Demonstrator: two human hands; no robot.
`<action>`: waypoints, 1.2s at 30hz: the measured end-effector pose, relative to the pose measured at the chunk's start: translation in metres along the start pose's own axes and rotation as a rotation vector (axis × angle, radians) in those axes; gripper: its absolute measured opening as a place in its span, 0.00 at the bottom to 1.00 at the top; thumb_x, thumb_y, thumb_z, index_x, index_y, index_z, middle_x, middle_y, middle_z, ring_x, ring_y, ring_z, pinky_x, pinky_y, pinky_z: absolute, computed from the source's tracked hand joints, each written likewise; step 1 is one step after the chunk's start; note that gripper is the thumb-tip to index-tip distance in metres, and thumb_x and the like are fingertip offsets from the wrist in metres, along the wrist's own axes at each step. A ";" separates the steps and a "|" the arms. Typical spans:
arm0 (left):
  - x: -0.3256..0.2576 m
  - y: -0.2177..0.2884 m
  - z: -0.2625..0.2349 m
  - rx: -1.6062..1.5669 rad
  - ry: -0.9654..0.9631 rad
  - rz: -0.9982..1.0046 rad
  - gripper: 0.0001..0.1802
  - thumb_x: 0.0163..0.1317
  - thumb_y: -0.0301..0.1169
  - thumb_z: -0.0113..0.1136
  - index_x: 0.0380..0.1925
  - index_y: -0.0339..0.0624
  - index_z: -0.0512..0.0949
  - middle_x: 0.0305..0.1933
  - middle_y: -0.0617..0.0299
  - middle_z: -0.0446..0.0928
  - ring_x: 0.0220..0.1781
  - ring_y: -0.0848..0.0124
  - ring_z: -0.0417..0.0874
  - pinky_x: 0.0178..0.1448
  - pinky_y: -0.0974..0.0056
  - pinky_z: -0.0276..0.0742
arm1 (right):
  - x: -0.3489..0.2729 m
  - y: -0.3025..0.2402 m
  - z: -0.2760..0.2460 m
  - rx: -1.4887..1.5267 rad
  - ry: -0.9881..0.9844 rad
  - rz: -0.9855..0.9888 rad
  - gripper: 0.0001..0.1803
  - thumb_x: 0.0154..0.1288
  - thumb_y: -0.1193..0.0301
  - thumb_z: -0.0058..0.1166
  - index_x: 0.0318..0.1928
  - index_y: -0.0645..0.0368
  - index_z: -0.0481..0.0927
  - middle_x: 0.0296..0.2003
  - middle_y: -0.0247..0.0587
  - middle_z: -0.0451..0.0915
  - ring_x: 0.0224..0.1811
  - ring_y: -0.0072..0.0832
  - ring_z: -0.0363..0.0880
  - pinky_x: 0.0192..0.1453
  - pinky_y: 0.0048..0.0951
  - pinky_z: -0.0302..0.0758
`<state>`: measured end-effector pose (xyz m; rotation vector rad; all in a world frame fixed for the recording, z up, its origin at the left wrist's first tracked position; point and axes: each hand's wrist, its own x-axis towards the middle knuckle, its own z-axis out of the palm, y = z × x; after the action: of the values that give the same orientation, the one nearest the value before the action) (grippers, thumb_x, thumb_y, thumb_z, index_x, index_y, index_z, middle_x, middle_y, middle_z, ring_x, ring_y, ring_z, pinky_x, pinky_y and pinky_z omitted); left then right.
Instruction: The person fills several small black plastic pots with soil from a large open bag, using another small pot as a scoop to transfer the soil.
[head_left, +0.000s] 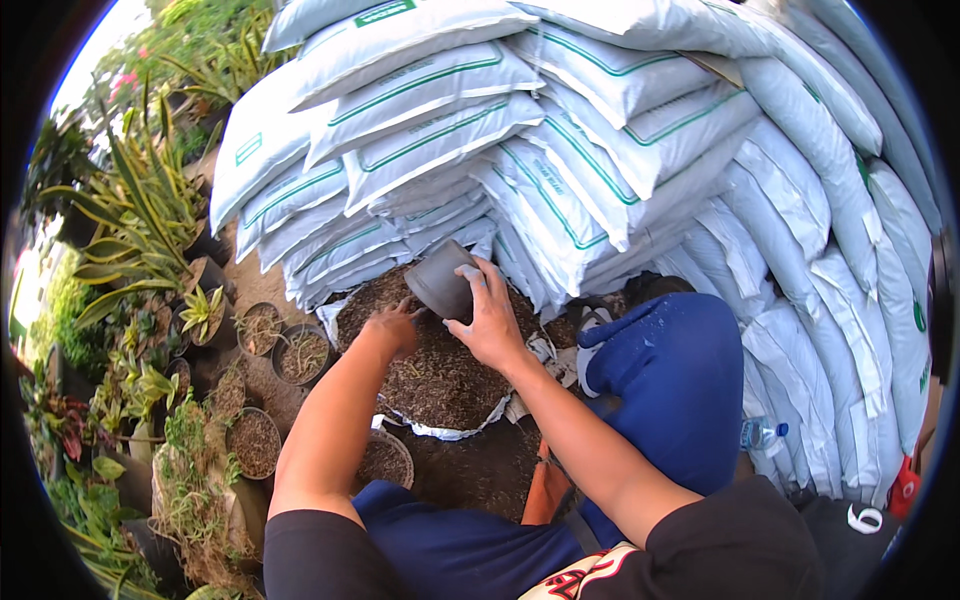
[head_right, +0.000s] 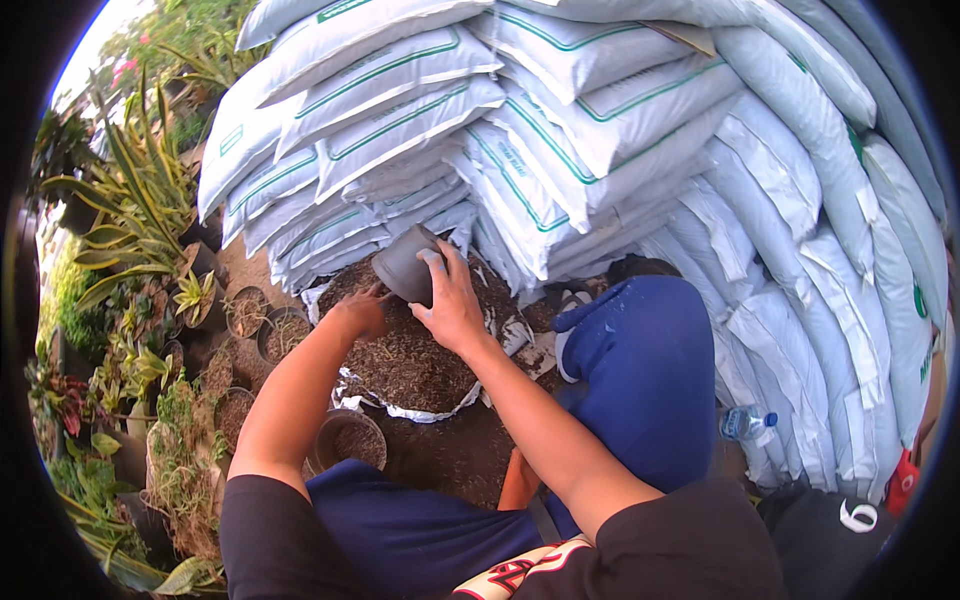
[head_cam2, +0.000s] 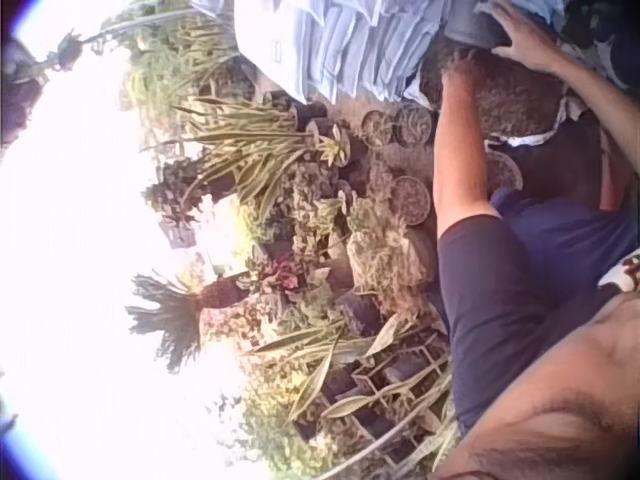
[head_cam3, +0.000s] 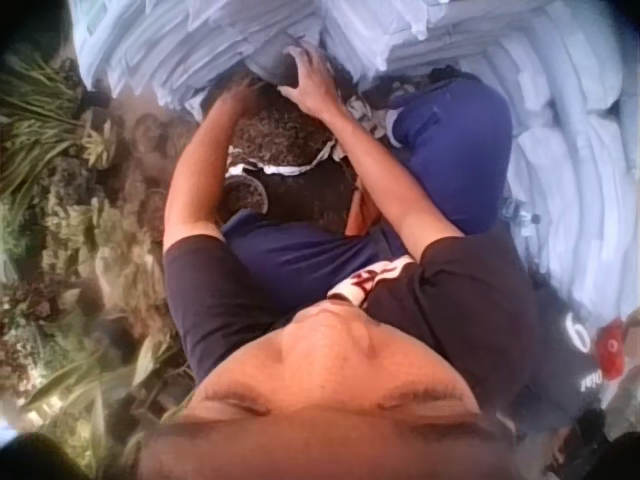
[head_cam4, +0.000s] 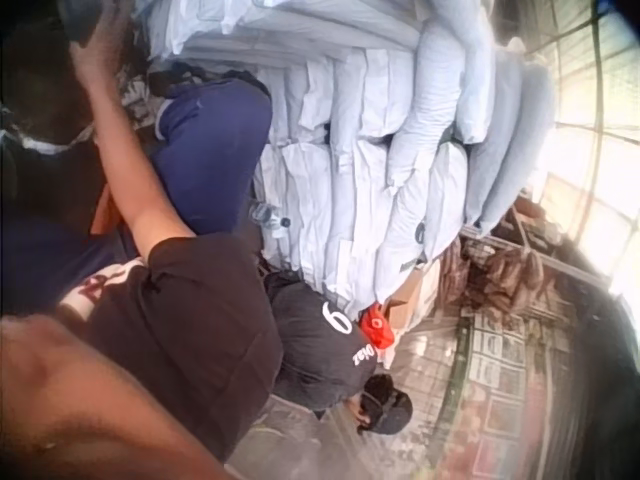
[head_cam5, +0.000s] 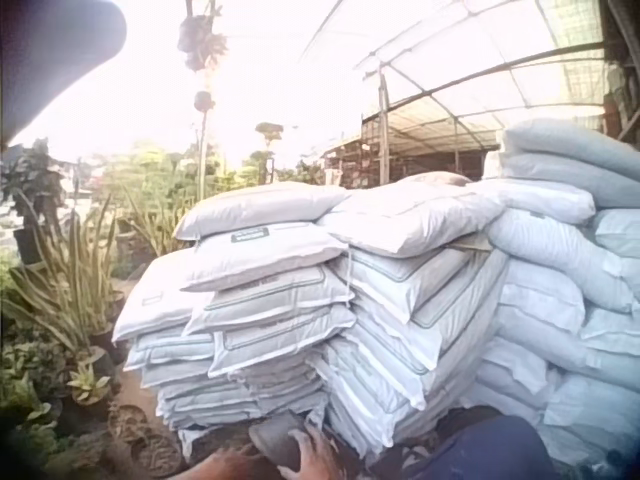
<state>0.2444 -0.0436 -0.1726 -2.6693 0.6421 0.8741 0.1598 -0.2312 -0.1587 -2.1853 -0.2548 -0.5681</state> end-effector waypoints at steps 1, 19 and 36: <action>0.002 0.002 -0.002 0.042 -0.017 -0.008 0.56 0.52 0.30 0.64 0.82 0.70 0.51 0.87 0.54 0.42 0.85 0.48 0.51 0.79 0.43 0.62 | -0.006 0.007 -0.001 -0.034 0.015 0.055 0.43 0.49 0.76 0.75 0.65 0.53 0.66 0.68 0.56 0.61 0.71 0.59 0.62 0.75 0.50 0.64; -0.029 -0.002 0.022 -0.061 0.039 0.013 0.62 0.50 0.27 0.65 0.82 0.73 0.42 0.85 0.42 0.42 0.83 0.42 0.54 0.75 0.36 0.64 | -0.080 0.065 0.016 -0.132 0.009 1.155 0.55 0.51 0.49 0.73 0.77 0.43 0.57 0.69 0.69 0.60 0.74 0.61 0.57 0.73 0.58 0.64; -0.022 -0.007 0.032 0.014 0.045 -0.073 0.48 0.63 0.37 0.64 0.81 0.70 0.52 0.82 0.57 0.56 0.77 0.55 0.69 0.74 0.46 0.68 | 0.018 -0.030 0.011 -0.234 -0.247 0.280 0.46 0.51 0.61 0.72 0.71 0.50 0.67 0.61 0.62 0.68 0.66 0.60 0.64 0.74 0.52 0.63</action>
<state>0.2162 -0.0183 -0.1833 -2.6890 0.5546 0.7892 0.1679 -0.2044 -0.1351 -2.4649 -0.0091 -0.1770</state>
